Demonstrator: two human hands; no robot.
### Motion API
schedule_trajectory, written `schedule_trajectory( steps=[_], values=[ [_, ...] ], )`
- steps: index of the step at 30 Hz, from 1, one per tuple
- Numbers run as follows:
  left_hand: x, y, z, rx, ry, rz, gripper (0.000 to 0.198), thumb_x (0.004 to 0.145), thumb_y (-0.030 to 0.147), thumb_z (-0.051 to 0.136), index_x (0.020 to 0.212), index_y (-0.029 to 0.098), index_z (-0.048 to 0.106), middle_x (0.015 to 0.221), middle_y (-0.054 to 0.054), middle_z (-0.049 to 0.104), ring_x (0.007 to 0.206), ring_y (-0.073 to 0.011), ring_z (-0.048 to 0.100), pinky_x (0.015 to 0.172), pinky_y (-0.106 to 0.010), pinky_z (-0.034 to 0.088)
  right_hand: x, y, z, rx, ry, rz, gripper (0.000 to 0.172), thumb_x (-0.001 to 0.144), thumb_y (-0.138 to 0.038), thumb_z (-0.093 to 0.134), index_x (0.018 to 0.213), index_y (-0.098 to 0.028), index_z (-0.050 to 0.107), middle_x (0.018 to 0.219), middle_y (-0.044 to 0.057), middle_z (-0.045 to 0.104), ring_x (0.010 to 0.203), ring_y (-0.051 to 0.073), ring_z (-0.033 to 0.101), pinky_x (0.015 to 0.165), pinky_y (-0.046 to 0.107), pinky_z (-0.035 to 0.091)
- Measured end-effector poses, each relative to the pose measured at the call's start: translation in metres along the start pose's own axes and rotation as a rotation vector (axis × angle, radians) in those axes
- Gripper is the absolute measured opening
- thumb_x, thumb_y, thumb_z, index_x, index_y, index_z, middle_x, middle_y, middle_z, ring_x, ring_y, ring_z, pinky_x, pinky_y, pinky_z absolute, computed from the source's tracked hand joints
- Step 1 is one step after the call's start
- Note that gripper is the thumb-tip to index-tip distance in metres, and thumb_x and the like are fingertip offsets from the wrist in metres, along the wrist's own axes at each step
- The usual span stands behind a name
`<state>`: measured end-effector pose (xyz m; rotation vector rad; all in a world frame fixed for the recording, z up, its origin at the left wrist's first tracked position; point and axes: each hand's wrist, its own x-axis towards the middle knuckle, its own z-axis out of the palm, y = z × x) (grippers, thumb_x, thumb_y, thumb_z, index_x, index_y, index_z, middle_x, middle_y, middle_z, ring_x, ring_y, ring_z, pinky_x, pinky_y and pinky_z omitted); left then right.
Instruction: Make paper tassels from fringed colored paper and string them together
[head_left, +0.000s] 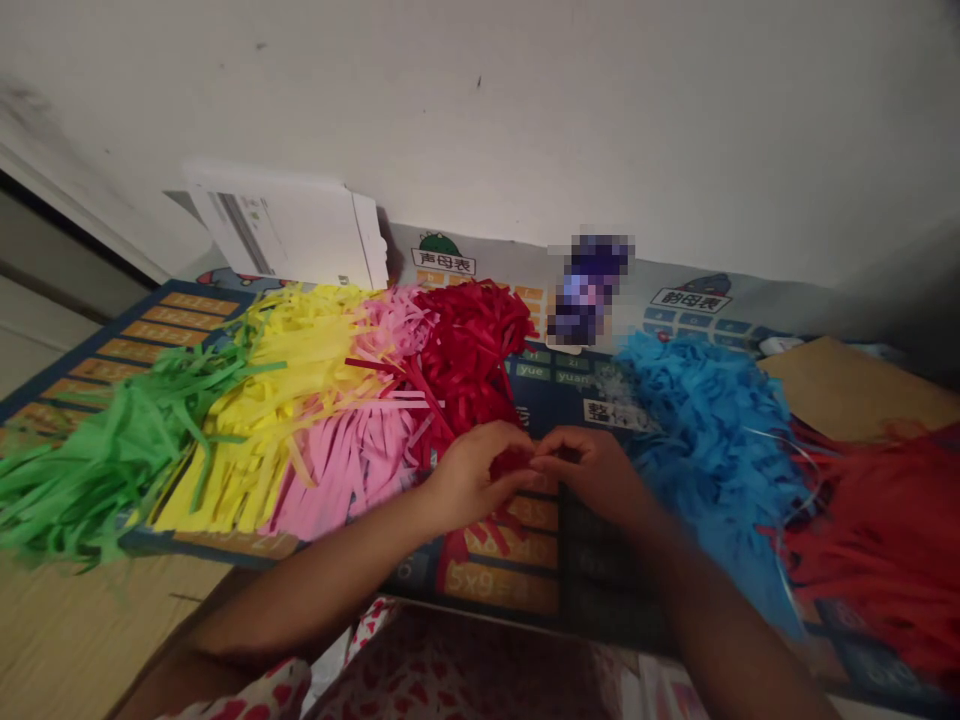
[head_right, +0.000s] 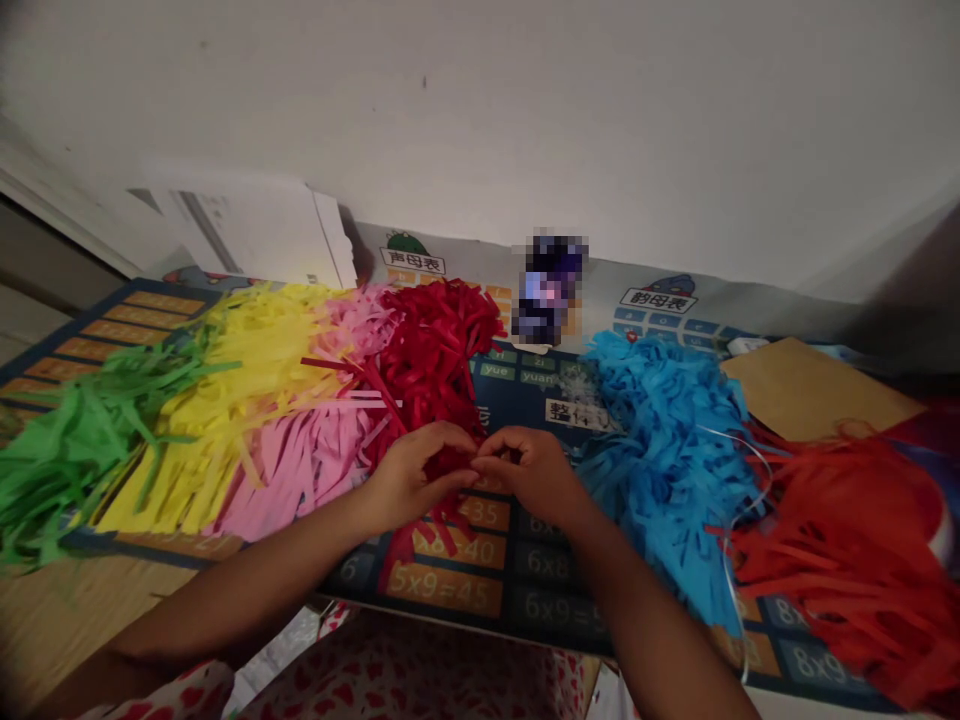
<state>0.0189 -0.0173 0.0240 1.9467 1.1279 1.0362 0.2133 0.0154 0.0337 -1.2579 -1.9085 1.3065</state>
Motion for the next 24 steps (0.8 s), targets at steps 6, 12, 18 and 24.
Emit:
schedule_trajectory(
  steps=[6,12,18,24],
  values=[
    [0.003,0.001,-0.004,-0.127,0.012,-0.104,0.008,0.079,0.024,0.072,0.082,0.017,0.07,0.08,-0.003,0.072,0.073,-0.0135,0.066,0.069,-0.022,0.049,0.002,0.003,-0.002,0.121,-0.122,0.003,0.021,0.079,-0.038,0.064,0.074,-0.017,0.066,0.069,-0.001,0.063,0.064,0.013,0.055,0.059,0.022,0.04],
    [0.008,-0.002,-0.003,-0.567,0.109,-0.456,0.018,0.068,0.03,0.079,0.076,0.016,0.07,0.073,-0.001,0.071,0.068,-0.0133,0.065,0.068,-0.024,0.051,0.003,0.005,-0.001,0.249,-0.056,0.038,0.028,0.075,-0.041,0.068,0.091,-0.018,0.068,0.087,0.002,0.069,0.077,0.017,0.063,0.069,0.027,0.048],
    [0.009,0.0,0.007,-0.994,0.218,-0.708,0.035,0.052,0.032,0.089,0.072,0.014,0.067,0.065,0.001,0.067,0.058,-0.0108,0.062,0.062,-0.023,0.051,0.003,0.005,0.014,0.192,0.114,-0.013,0.018,0.076,-0.036,0.069,0.084,-0.02,0.07,0.081,0.002,0.07,0.074,0.017,0.064,0.067,0.027,0.049],
    [0.008,0.001,0.007,-0.988,0.229,-0.701,0.034,0.054,0.031,0.089,0.072,0.014,0.067,0.065,0.001,0.067,0.059,-0.0099,0.062,0.062,-0.022,0.05,0.002,0.0,0.016,0.075,0.161,-0.108,0.013,0.078,-0.032,0.066,0.081,-0.021,0.071,0.079,0.001,0.069,0.071,0.016,0.062,0.062,0.025,0.046]
  ],
)
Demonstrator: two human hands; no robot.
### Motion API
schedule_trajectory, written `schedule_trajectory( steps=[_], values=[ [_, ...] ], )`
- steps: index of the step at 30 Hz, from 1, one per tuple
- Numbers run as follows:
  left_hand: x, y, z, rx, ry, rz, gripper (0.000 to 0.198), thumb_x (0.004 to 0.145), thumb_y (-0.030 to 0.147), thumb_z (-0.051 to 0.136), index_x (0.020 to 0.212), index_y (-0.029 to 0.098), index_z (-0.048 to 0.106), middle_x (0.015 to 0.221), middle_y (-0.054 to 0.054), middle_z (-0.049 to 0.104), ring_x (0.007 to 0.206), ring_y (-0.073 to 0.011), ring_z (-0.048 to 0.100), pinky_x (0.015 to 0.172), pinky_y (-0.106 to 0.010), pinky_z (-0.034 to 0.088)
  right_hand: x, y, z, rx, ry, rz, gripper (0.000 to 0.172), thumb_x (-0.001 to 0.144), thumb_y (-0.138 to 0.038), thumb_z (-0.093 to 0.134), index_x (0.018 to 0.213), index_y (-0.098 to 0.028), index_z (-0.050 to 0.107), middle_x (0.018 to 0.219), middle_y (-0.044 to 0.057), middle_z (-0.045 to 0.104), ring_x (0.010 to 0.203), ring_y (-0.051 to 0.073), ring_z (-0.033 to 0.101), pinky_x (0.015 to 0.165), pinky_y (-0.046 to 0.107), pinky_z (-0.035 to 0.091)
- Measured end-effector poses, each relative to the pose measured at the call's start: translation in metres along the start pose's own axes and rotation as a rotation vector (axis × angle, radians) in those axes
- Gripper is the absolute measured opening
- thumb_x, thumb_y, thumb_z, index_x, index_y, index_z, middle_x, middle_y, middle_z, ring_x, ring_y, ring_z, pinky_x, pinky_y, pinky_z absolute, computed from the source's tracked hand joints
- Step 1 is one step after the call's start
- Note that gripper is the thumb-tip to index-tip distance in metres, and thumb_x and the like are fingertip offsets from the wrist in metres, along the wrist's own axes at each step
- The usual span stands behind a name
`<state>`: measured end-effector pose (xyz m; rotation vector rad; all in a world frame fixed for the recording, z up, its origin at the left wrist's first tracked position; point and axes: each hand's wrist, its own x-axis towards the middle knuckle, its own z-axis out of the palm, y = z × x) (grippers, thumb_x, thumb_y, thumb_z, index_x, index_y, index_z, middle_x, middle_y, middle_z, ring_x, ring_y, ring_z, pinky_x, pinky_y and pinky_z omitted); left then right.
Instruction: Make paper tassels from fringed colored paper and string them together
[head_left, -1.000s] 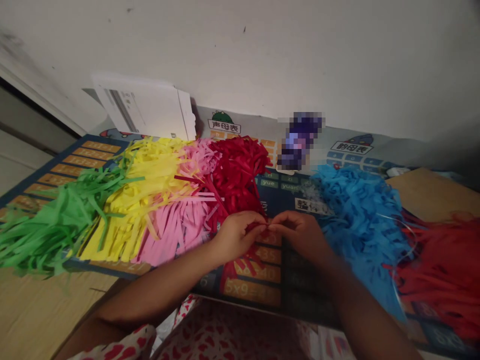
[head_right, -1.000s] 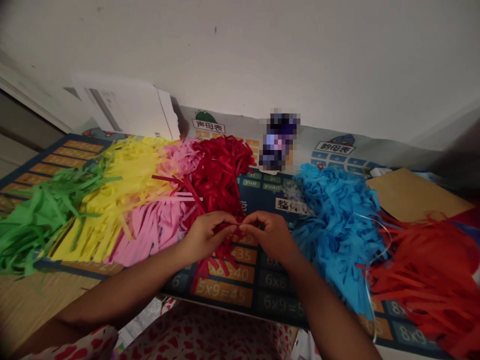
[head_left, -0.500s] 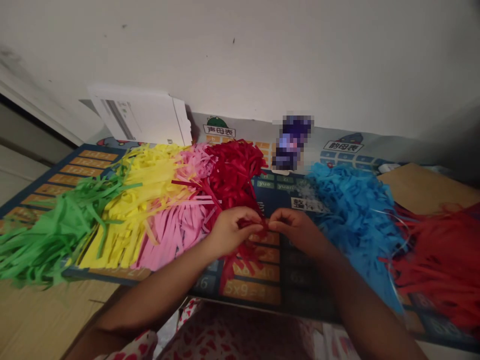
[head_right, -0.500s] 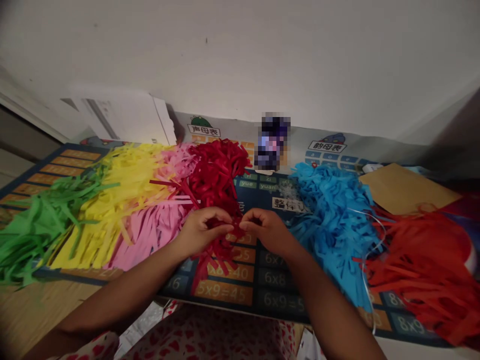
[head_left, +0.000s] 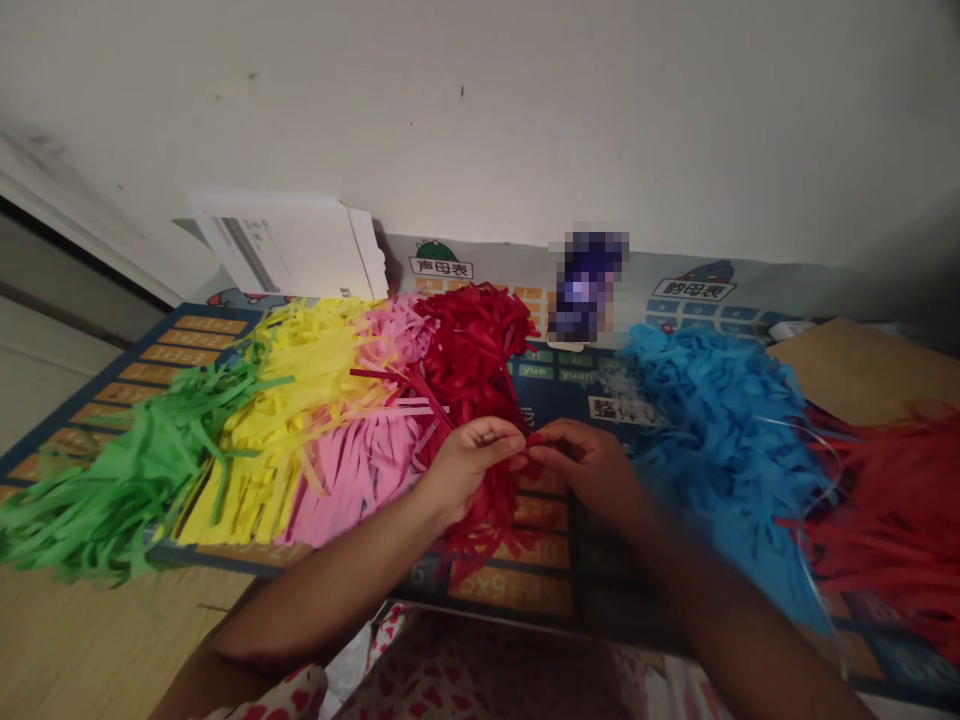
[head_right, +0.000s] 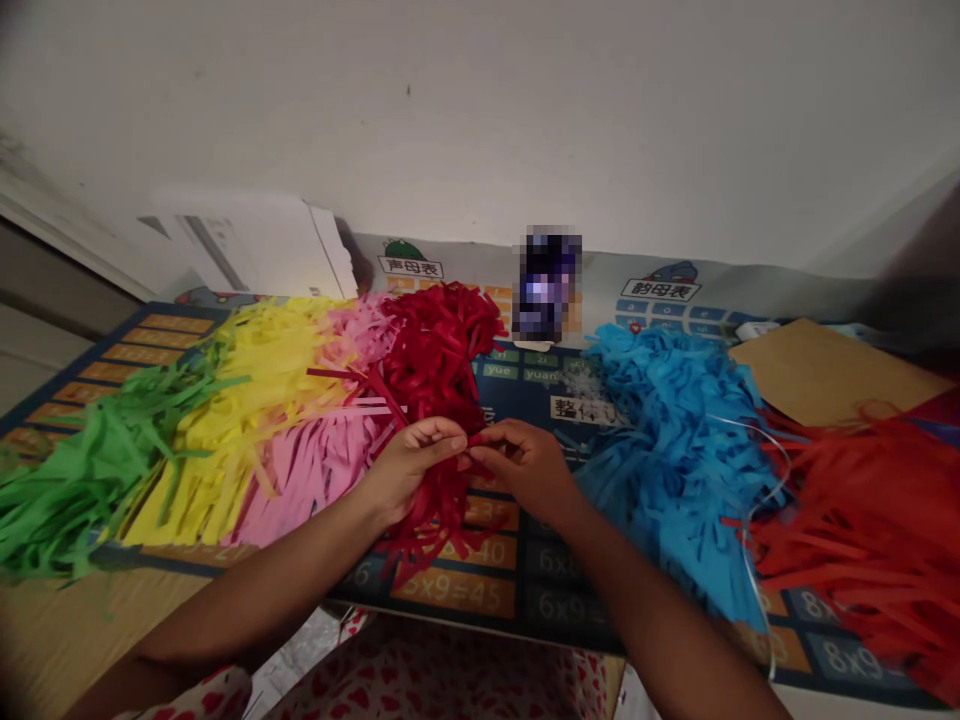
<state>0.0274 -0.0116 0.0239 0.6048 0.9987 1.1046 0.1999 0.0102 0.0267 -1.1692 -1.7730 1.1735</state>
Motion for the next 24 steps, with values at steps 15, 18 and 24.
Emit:
schedule_trajectory(
  steps=[15,18,24],
  values=[
    [-0.001,-0.009,-0.003,0.606,0.014,0.511,0.009,0.076,0.025,0.071,0.074,0.017,0.07,0.079,-0.004,0.07,0.077,-0.015,0.064,0.074,-0.026,0.049,-0.006,0.003,0.012,-0.16,0.187,-0.159,0.01,0.078,-0.023,0.055,0.07,-0.021,0.061,0.068,0.0,0.06,0.06,0.013,0.054,0.056,0.024,0.042],
    [-0.001,-0.011,-0.005,0.633,0.025,0.54,0.008,0.078,0.025,0.069,0.08,0.017,0.07,0.08,-0.004,0.071,0.074,-0.0143,0.065,0.07,-0.025,0.05,-0.005,0.004,0.012,-0.176,0.186,-0.185,0.01,0.079,-0.022,0.055,0.072,-0.021,0.061,0.068,0.0,0.059,0.06,0.014,0.054,0.056,0.024,0.041],
    [-0.002,-0.005,-0.008,0.805,0.006,0.625,0.007,0.08,0.026,0.068,0.077,0.02,0.071,0.081,-0.002,0.072,0.076,-0.0143,0.065,0.073,-0.024,0.05,-0.004,0.006,0.013,-0.341,0.167,-0.294,0.008,0.08,-0.02,0.056,0.074,-0.022,0.062,0.074,0.002,0.064,0.072,0.017,0.06,0.069,0.028,0.045]
  ],
)
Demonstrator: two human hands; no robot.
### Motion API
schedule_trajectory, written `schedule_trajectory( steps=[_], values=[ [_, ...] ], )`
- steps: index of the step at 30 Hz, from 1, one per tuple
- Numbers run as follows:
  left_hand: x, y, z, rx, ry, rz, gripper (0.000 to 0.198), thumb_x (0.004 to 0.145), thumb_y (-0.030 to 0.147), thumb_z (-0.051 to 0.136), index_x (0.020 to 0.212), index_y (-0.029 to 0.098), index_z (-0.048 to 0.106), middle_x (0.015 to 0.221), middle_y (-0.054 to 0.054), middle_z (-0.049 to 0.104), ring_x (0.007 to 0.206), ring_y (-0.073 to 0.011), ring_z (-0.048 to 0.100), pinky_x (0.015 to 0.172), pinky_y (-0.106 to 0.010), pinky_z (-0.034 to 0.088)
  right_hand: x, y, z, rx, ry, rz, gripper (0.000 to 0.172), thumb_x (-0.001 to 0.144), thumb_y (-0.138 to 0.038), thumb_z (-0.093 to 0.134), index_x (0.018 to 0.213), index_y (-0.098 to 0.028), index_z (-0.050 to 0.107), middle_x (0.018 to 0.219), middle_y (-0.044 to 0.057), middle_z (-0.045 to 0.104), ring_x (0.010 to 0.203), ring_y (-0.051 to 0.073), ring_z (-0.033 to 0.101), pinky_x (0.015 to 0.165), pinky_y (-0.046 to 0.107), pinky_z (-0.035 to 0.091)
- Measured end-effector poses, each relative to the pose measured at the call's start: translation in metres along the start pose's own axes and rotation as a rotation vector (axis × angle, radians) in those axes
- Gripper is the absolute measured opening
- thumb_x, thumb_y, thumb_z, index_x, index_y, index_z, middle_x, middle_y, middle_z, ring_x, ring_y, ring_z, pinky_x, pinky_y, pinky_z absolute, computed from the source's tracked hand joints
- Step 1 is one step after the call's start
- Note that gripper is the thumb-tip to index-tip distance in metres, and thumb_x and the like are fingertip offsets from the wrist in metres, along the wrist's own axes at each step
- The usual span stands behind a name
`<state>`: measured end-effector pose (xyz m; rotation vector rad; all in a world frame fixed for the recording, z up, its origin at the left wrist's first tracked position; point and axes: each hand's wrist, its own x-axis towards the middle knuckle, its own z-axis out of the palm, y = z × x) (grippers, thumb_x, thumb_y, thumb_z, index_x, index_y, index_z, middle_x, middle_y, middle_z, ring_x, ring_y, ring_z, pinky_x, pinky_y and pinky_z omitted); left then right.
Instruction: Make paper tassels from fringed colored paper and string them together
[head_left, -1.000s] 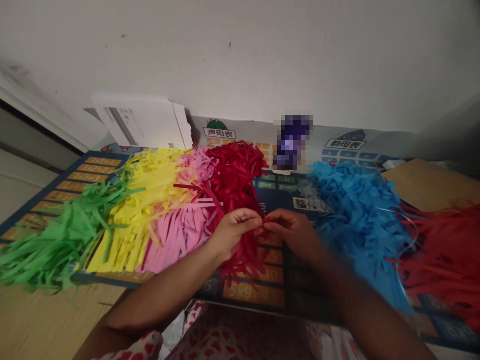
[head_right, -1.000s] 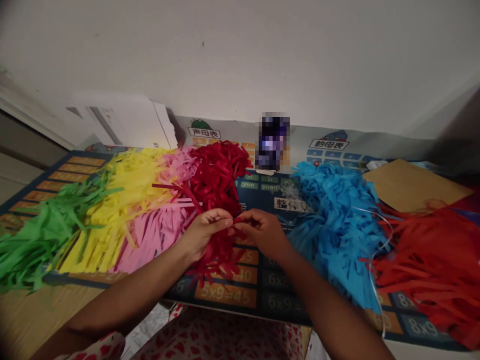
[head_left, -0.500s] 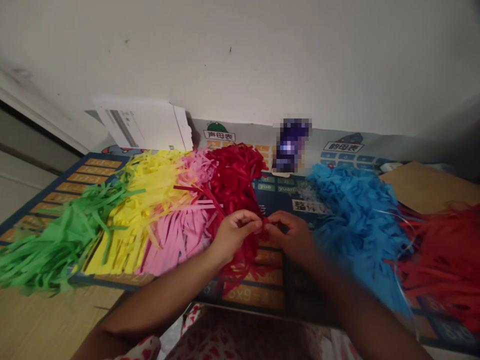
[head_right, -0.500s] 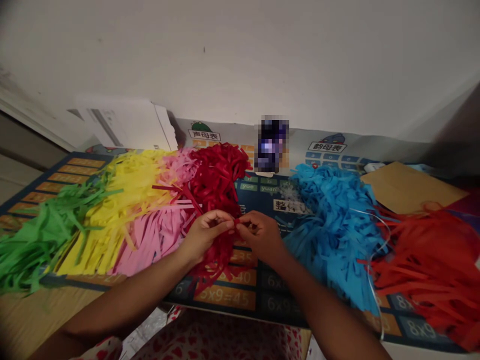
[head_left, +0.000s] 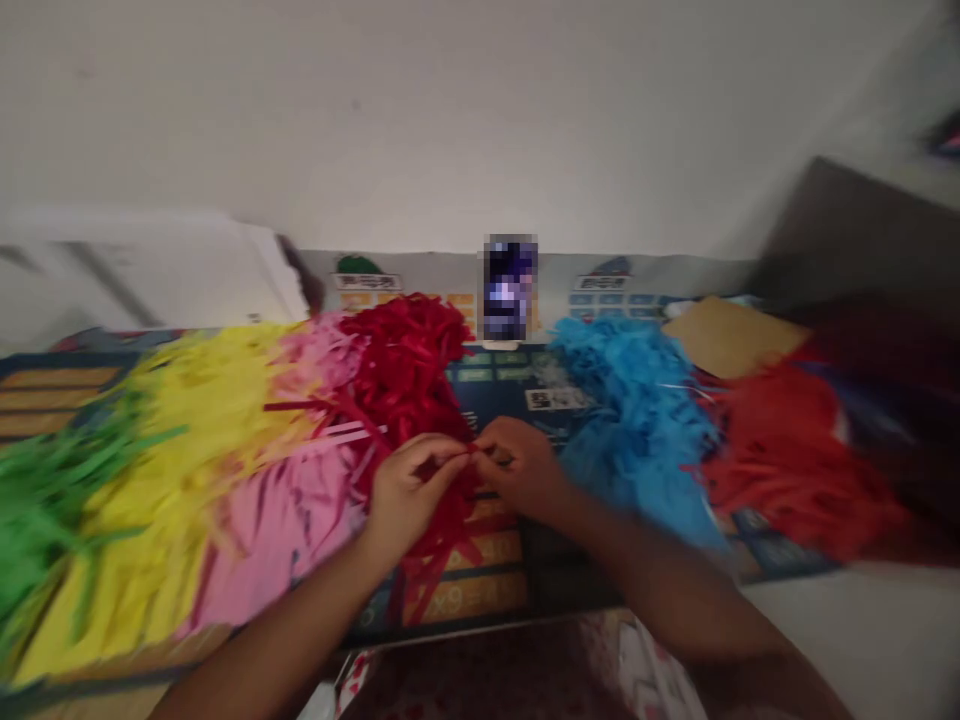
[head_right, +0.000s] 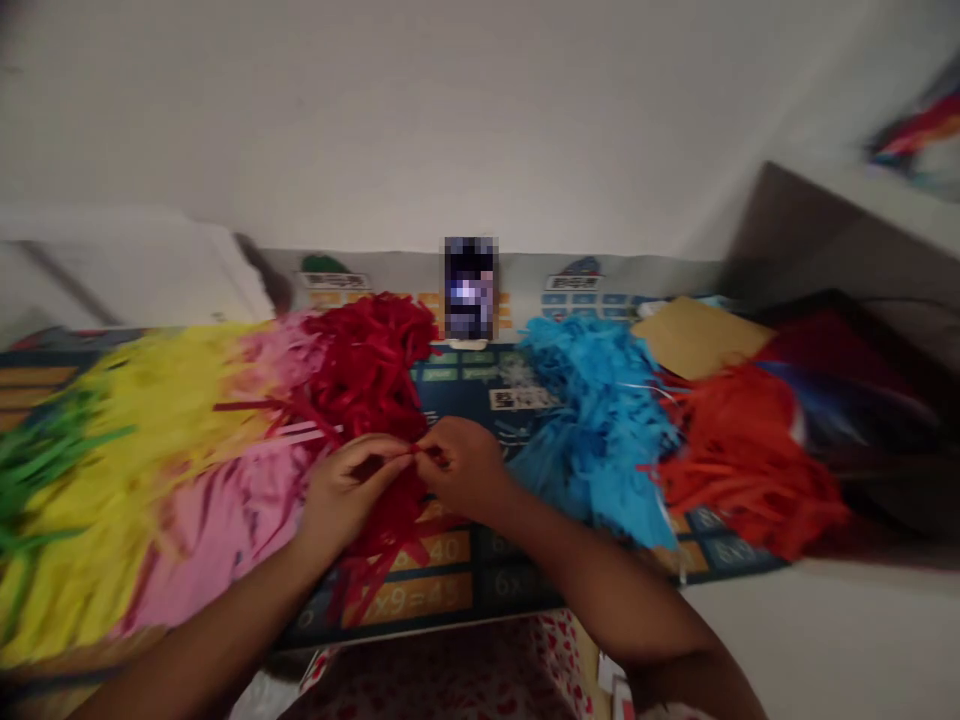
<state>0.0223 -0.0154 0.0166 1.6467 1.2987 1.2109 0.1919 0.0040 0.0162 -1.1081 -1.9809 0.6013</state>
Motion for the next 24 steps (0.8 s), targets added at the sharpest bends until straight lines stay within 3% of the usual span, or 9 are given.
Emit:
schedule_trajectory(
  steps=[5,13,18,24],
  values=[
    [0.0037,0.0011,-0.0051,0.116,0.018,-0.012,0.013,0.078,0.035,0.07,0.079,0.023,0.072,0.082,0.001,0.073,0.076,-0.0155,0.066,0.077,-0.026,0.052,0.0058,-0.0016,-0.0044,-0.166,0.009,-0.084,0.002,0.078,-0.021,0.063,0.076,-0.021,0.063,0.077,0.0,0.067,0.076,0.016,0.062,0.072,0.028,0.042],
    [0.0029,0.0006,-0.006,0.173,0.055,0.013,0.023,0.076,0.041,0.067,0.082,0.019,0.072,0.078,-0.002,0.074,0.07,-0.0173,0.068,0.07,-0.027,0.054,0.0066,-0.0046,-0.0057,-0.34,0.027,-0.236,0.007,0.08,-0.023,0.062,0.074,-0.021,0.062,0.076,0.0,0.068,0.076,0.016,0.061,0.067,0.03,0.035],
    [0.0002,0.0067,-0.0035,0.165,0.04,0.122,0.015,0.078,0.029,0.06,0.072,0.018,0.069,0.072,-0.002,0.072,0.067,-0.0147,0.065,0.067,-0.024,0.052,0.0023,-0.002,-0.0042,-0.284,0.102,-0.262,0.005,0.076,-0.017,0.063,0.072,-0.019,0.061,0.071,0.001,0.065,0.071,0.016,0.058,0.066,0.03,0.033],
    [-0.0031,0.0052,-0.0029,0.128,0.085,0.178,0.009,0.082,0.024,0.064,0.078,0.017,0.07,0.078,-0.004,0.072,0.07,-0.0132,0.065,0.067,-0.022,0.051,0.0011,0.0044,-0.0091,-0.117,0.042,-0.235,0.007,0.084,-0.017,0.058,0.079,-0.02,0.063,0.08,0.002,0.068,0.074,0.016,0.059,0.07,0.03,0.036]
  ],
)
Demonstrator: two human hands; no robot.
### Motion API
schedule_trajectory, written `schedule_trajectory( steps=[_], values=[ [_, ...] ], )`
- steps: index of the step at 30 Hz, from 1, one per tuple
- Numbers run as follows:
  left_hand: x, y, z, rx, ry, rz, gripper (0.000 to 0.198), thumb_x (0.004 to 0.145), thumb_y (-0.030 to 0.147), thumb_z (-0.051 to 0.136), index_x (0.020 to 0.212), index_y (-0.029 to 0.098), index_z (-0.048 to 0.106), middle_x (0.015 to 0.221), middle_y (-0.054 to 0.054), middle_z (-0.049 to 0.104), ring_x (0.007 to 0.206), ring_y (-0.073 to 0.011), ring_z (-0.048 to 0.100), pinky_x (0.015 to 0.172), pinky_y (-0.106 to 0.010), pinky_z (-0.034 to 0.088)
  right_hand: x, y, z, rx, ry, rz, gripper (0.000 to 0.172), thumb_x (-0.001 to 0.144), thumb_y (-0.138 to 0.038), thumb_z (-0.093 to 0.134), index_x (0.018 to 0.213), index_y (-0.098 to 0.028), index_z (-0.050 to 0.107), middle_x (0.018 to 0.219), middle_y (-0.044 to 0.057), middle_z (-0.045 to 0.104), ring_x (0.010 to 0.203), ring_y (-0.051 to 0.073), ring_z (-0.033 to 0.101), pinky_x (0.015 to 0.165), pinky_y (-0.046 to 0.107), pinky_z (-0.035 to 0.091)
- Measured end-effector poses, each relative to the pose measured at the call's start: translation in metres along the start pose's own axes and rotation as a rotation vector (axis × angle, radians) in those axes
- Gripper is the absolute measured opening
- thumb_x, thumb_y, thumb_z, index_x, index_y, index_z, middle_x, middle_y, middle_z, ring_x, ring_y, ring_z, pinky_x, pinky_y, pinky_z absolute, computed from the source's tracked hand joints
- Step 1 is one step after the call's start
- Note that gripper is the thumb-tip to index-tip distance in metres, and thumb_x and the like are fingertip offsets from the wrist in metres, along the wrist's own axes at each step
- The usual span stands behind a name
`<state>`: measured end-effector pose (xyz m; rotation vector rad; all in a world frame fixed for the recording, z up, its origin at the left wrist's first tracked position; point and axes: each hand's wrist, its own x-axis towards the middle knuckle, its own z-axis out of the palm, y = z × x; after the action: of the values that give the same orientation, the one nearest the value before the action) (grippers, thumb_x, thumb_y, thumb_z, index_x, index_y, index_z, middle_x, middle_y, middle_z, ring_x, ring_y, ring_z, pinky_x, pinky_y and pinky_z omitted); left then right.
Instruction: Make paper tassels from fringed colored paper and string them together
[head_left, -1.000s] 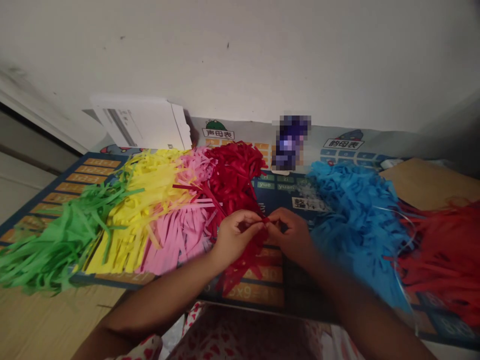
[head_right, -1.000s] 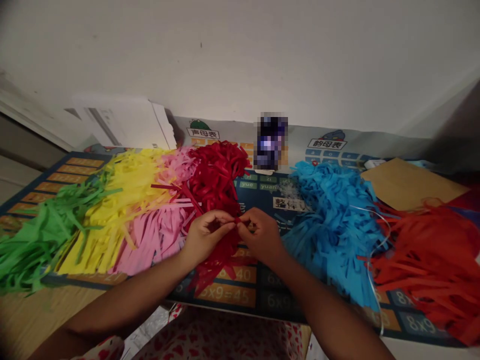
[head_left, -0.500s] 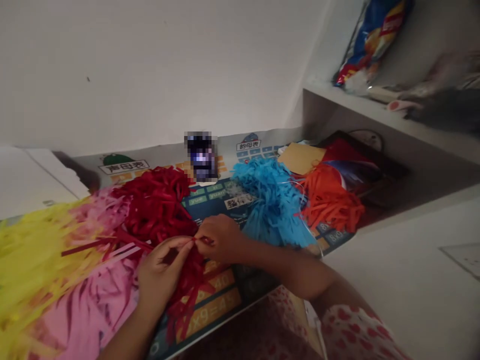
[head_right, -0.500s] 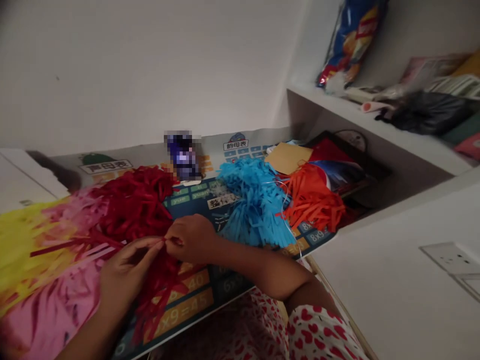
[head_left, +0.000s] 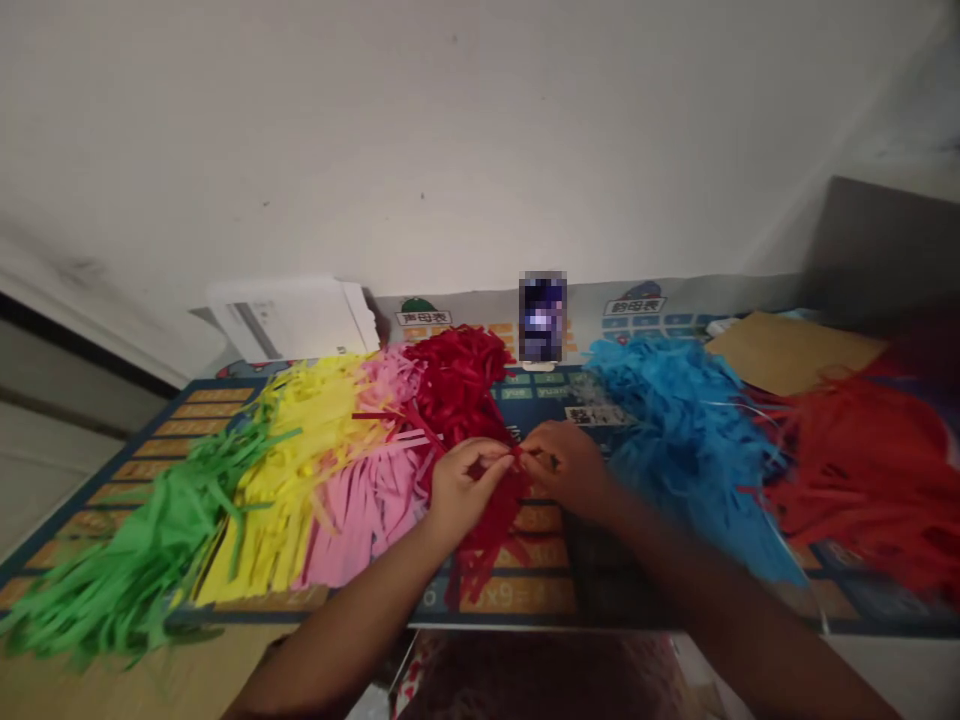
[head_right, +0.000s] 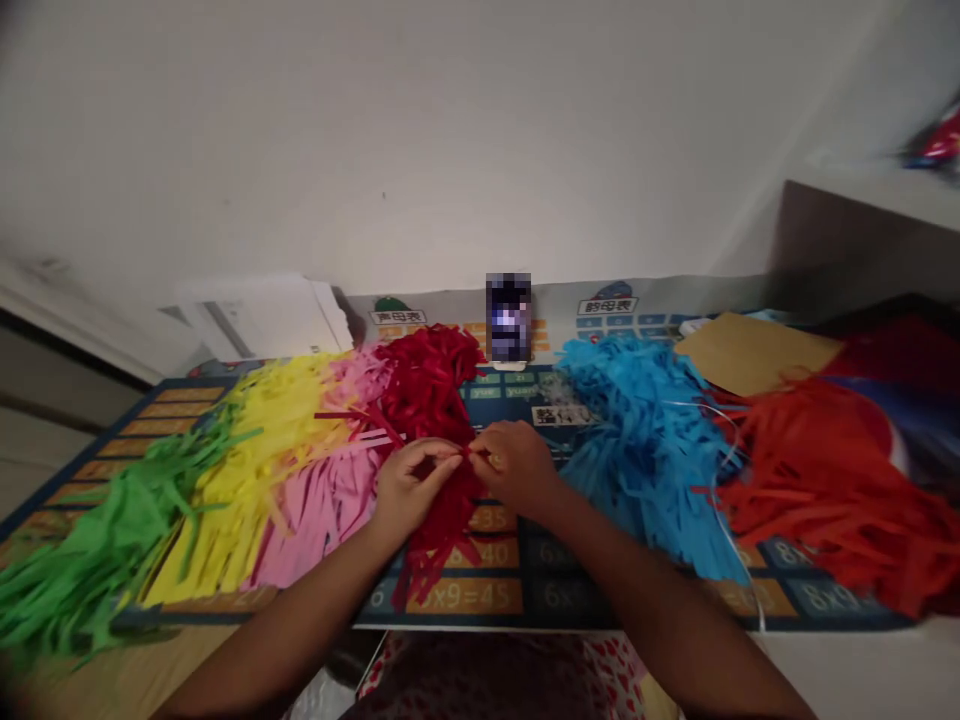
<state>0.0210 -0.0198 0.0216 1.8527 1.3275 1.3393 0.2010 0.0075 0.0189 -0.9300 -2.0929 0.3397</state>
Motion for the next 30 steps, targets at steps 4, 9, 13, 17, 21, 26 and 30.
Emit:
schedule_trajectory(
  steps=[4,9,13,17,21,26,30],
  values=[
    [-0.003,-0.003,-0.001,0.047,-0.007,0.091,0.009,0.085,0.02,0.063,0.082,0.017,0.072,0.082,-0.005,0.074,0.076,-0.0138,0.068,0.072,-0.023,0.053,-0.001,-0.003,-0.003,-0.026,-0.051,-0.043,0.012,0.09,-0.021,0.055,0.083,-0.019,0.064,0.082,0.003,0.069,0.078,0.016,0.06,0.073,0.031,0.036],
    [-0.006,-0.007,0.0,0.225,-0.004,0.266,0.009,0.086,0.017,0.061,0.087,0.018,0.07,0.086,-0.005,0.075,0.078,-0.0152,0.07,0.073,-0.024,0.054,-0.002,-0.005,-0.002,-0.087,-0.043,-0.116,0.014,0.091,-0.02,0.052,0.083,-0.019,0.064,0.081,0.004,0.069,0.076,0.017,0.059,0.073,0.033,0.035],
    [-0.008,-0.009,0.001,0.341,0.024,0.375,0.007,0.083,0.014,0.061,0.085,0.017,0.068,0.084,-0.005,0.075,0.076,-0.0161,0.07,0.071,-0.025,0.054,-0.003,-0.007,0.0,-0.122,-0.014,-0.138,0.011,0.087,-0.018,0.055,0.08,-0.019,0.063,0.078,0.003,0.068,0.074,0.018,0.059,0.073,0.034,0.034],
    [-0.009,-0.008,0.003,0.376,0.014,0.406,0.008,0.081,0.011,0.061,0.084,0.017,0.065,0.085,-0.006,0.074,0.078,-0.0168,0.069,0.073,-0.026,0.055,-0.003,-0.009,0.001,-0.129,0.003,-0.072,0.009,0.083,-0.016,0.055,0.076,-0.018,0.061,0.073,0.003,0.065,0.072,0.018,0.057,0.071,0.033,0.034],
    [-0.007,-0.005,0.003,0.285,0.001,0.369,0.008,0.083,0.012,0.059,0.086,0.017,0.065,0.088,-0.007,0.073,0.083,-0.0171,0.068,0.077,-0.028,0.054,-0.004,-0.007,0.004,-0.141,0.024,-0.044,0.01,0.081,-0.016,0.054,0.075,-0.018,0.061,0.071,0.003,0.063,0.071,0.019,0.056,0.069,0.033,0.034],
    [-0.003,-0.01,0.002,0.049,-0.111,0.125,0.006,0.083,0.019,0.061,0.086,0.018,0.066,0.086,-0.004,0.072,0.08,-0.0146,0.068,0.076,-0.025,0.054,0.0,-0.009,0.005,-0.126,0.015,-0.028,0.005,0.078,-0.015,0.06,0.076,-0.019,0.063,0.075,0.003,0.066,0.074,0.018,0.059,0.071,0.032,0.037],
    [0.004,-0.017,0.001,-0.012,-0.186,-0.033,0.012,0.079,0.031,0.066,0.075,0.019,0.068,0.074,-0.001,0.071,0.069,-0.0154,0.066,0.067,-0.025,0.053,0.019,-0.01,-0.038,-0.032,-0.116,0.053,0.013,0.081,-0.021,0.069,0.093,-0.019,0.067,0.091,0.001,0.07,0.08,0.015,0.062,0.074,0.027,0.042]
  ],
)
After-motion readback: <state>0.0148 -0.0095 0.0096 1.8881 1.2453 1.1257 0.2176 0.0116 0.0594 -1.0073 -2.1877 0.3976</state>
